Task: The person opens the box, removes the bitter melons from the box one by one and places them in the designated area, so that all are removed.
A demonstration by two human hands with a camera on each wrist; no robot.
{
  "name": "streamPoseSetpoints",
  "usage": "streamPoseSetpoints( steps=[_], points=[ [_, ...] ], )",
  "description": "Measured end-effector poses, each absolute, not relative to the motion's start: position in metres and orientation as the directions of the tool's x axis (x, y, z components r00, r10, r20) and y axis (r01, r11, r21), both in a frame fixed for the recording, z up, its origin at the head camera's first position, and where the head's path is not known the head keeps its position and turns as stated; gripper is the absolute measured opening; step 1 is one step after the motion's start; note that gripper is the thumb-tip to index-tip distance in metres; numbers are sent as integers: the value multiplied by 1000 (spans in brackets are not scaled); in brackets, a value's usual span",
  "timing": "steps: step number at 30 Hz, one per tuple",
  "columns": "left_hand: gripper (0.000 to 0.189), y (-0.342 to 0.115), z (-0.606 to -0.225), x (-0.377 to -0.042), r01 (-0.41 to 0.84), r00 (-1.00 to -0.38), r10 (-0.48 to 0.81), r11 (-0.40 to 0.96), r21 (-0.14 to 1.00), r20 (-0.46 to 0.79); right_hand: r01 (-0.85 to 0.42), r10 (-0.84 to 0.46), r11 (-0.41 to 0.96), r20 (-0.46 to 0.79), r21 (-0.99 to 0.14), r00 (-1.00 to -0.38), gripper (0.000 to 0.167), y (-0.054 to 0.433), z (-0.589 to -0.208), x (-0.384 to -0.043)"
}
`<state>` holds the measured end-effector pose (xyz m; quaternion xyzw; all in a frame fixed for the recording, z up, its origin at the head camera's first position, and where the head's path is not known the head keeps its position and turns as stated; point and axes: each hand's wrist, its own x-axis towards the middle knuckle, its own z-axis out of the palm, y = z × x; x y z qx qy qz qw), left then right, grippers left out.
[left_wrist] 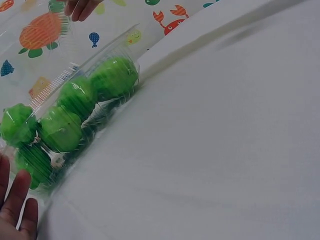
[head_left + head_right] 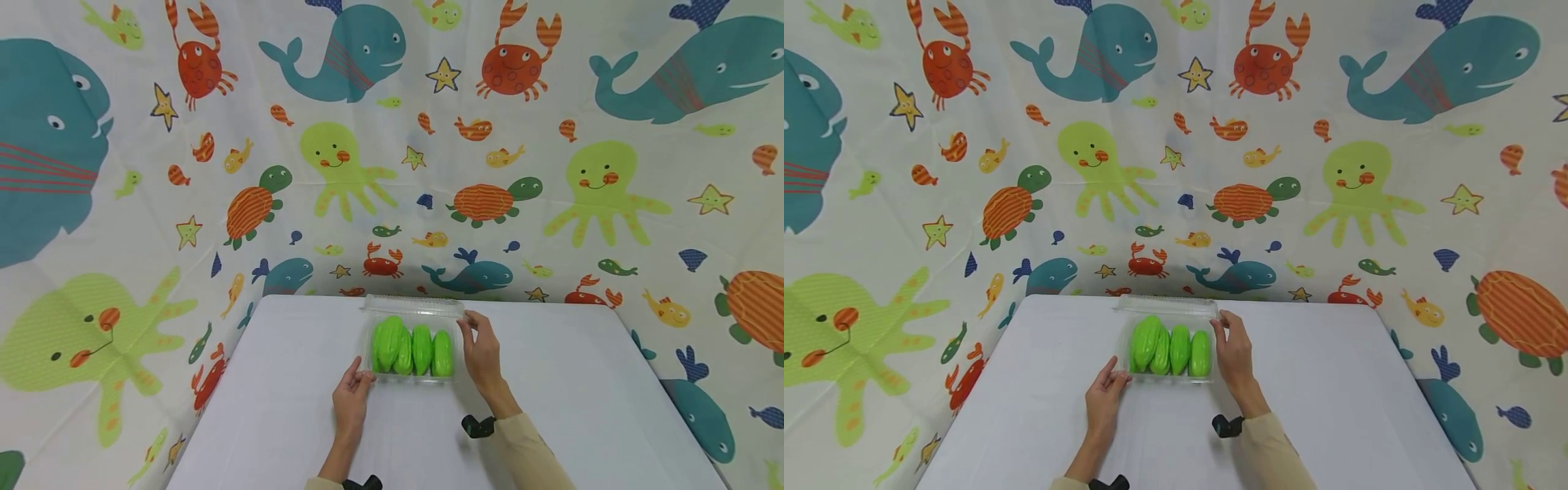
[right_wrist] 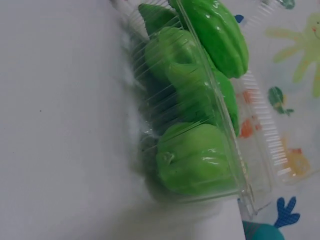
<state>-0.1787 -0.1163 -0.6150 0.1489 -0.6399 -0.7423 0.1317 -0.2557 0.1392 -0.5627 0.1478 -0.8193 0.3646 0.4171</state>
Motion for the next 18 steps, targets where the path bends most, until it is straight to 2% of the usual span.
streamPoseSetpoints(
  steps=[11, 18],
  points=[
    [49, -113, -619, -180, 43, -913, -407, -151, 988, -22, -487, 102, 670, 720, -560, -686, 25, 130, -566, -278],
    [47, -112, -622, -179, 54, -907, -421, -142, 988, -11, -345, 129, 636, 536, -690, -834, 31, 127, -563, -282]
  ],
)
